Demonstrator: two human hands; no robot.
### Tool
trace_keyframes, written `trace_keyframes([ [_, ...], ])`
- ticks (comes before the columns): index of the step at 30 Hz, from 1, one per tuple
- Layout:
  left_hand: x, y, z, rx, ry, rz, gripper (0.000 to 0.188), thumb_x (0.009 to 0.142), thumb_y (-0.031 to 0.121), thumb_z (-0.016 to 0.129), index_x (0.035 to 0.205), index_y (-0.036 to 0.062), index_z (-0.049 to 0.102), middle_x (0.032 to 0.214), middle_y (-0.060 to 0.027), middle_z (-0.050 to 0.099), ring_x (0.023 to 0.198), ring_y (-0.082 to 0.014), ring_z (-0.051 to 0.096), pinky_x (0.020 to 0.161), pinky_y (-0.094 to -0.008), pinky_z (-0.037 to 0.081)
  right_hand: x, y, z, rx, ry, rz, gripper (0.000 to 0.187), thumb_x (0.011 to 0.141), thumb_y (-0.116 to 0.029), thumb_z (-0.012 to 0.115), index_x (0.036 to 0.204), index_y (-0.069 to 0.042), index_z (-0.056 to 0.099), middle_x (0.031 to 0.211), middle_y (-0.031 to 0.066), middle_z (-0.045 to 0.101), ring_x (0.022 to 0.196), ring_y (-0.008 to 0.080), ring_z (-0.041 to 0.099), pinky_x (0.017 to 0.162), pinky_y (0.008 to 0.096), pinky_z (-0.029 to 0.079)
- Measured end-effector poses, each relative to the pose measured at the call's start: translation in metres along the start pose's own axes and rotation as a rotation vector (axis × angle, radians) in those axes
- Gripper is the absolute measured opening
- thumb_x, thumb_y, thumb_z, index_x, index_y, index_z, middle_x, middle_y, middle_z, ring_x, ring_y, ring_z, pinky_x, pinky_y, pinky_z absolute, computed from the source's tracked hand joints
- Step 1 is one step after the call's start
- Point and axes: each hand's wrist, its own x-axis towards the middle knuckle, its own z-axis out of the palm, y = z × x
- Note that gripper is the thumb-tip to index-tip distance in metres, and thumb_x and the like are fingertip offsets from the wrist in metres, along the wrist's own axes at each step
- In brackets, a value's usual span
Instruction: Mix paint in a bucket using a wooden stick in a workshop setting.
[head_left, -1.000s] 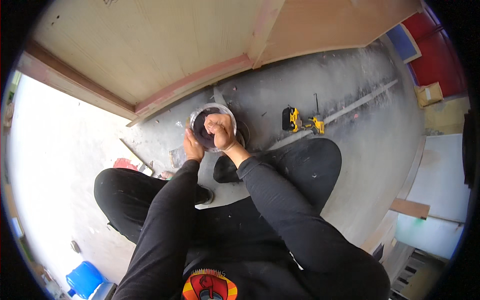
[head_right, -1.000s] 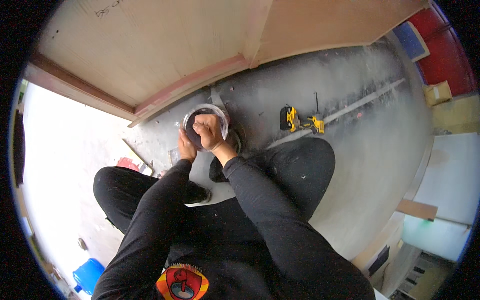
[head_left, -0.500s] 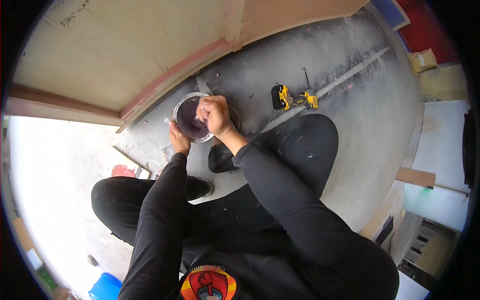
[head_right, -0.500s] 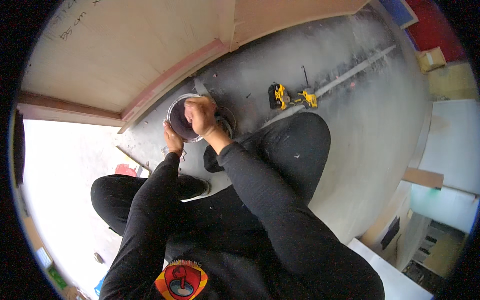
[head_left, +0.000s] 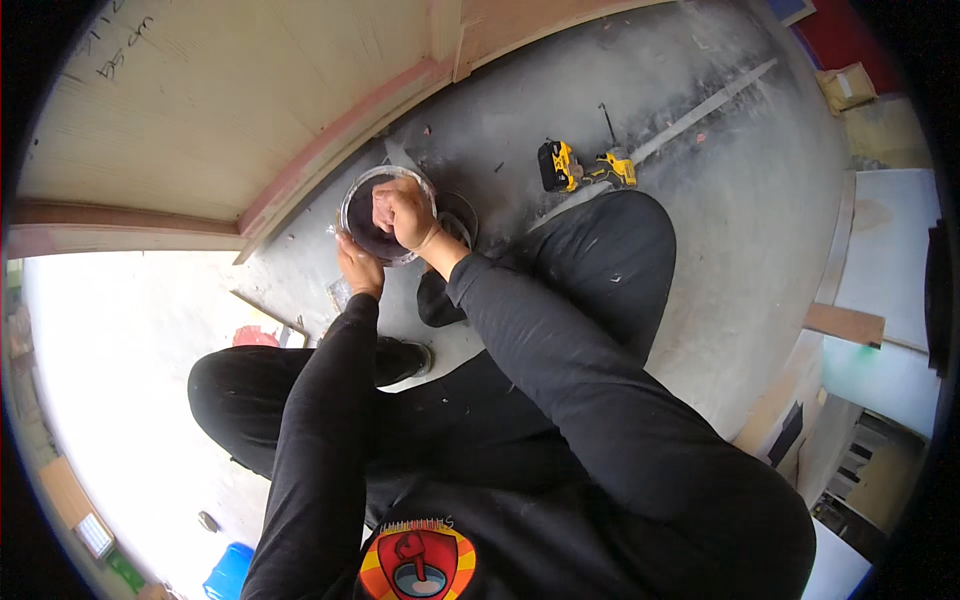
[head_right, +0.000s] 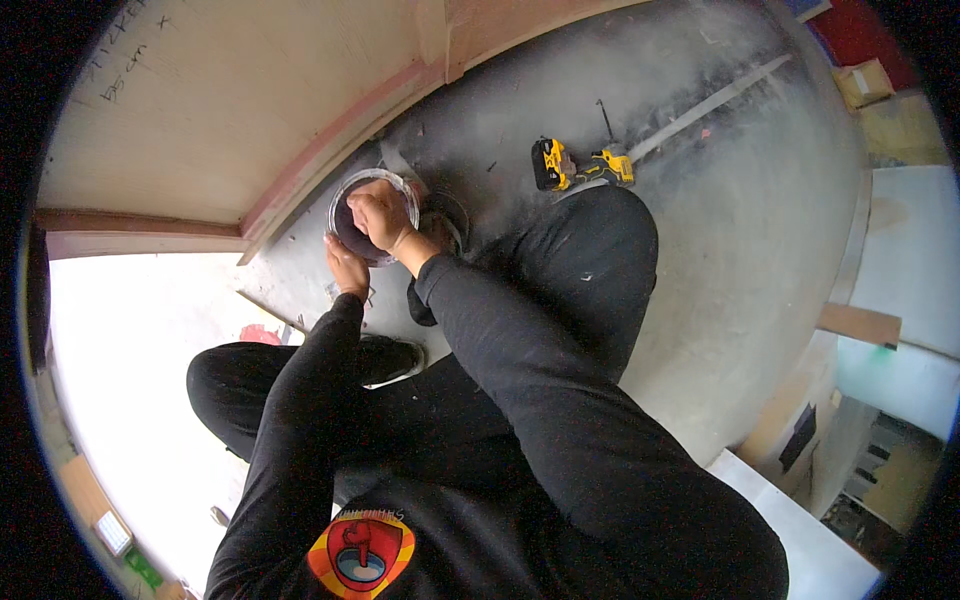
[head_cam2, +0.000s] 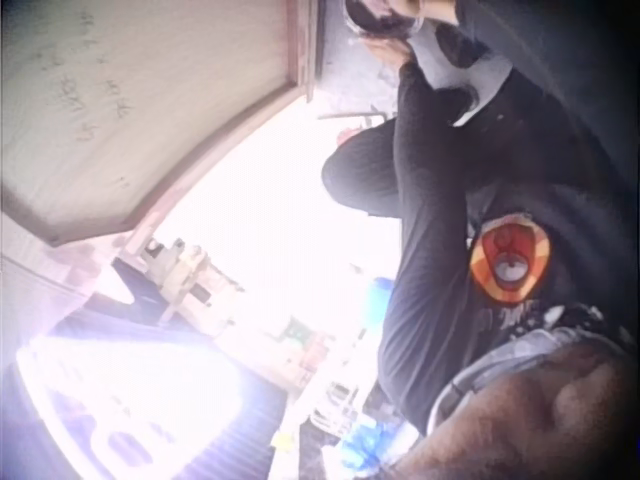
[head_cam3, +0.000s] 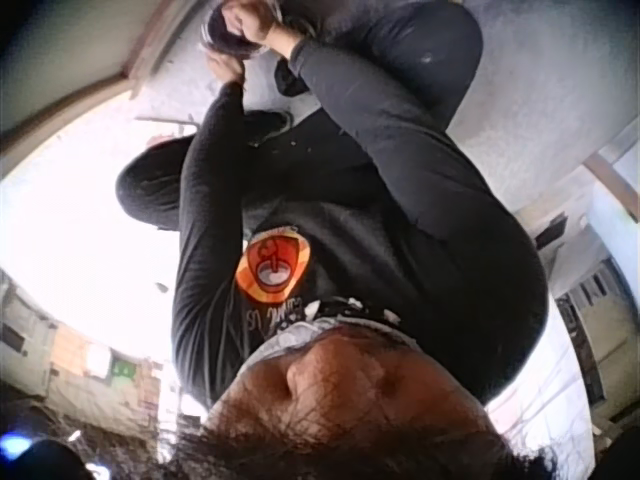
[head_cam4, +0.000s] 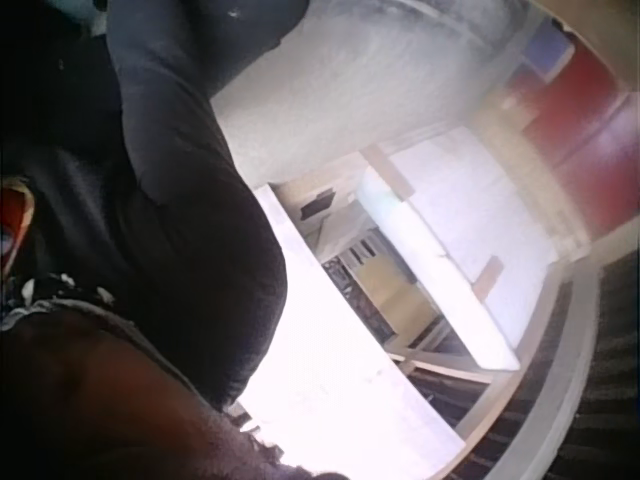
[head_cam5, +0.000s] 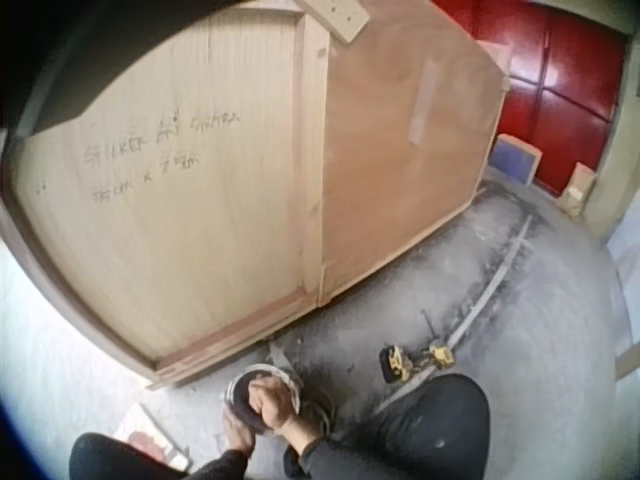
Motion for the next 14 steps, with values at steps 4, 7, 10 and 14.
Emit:
trace_keyframes([
  [4,-0.001,-0.008,-0.007,0.062,-0.111,0.011,0.052,0.101,0.032,0.021,0.135,-0.0015,0.043,0.118,-0.0260,0.058,0.111,-0.0374,0.055,0.096,-0.0390,0.040,0.001,-0.013,-0.003,-0.118,-0.061,-0.013,0.040,0.086,-0.021,0.046,0.050,-0.005,0.040,0.045,0.0043,0.041,0.040,0.0148,0.040,0.042,0.0295,0.033],
  [7,-0.002,-0.003,-0.001,-0.127,-0.023,-0.021,0.058,0.103,0.038,0.021,0.113,-0.0091,0.052,0.105,-0.0210,0.060,0.096,-0.0262,0.055,0.088,-0.0349,0.041,0.001,-0.026,-0.007,-0.265,-0.017,-0.159,0.041,0.088,-0.022,0.048,0.052,-0.003,0.043,0.046,0.0058,0.046,0.041,0.0157,0.044,0.043,0.0305,0.034],
  [10,-0.004,-0.008,-0.008,-0.003,-0.071,-0.057,0.055,0.102,0.039,0.019,0.125,-0.0025,0.047,0.110,-0.0227,0.059,0.101,-0.0311,0.055,0.090,-0.0366,0.041,0.010,-0.045,-0.003,0.129,0.069,0.057,0.042,0.088,-0.024,0.043,0.050,-0.007,0.035,0.047,0.0014,0.037,0.042,0.0117,0.036,0.043,0.0267,0.030],
  [14,-0.004,0.002,-0.004,0.057,-0.071,0.018,0.058,0.100,0.044,0.020,0.139,0.0056,0.041,0.118,-0.0261,0.058,0.109,-0.0376,0.056,0.092,-0.0405,0.041,0.013,-0.028,-0.005,-0.047,-0.035,-0.098,0.042,0.086,-0.027,0.043,0.050,-0.007,0.034,0.047,0.0013,0.036,0.043,0.0113,0.035,0.043,0.0269,0.029],
])
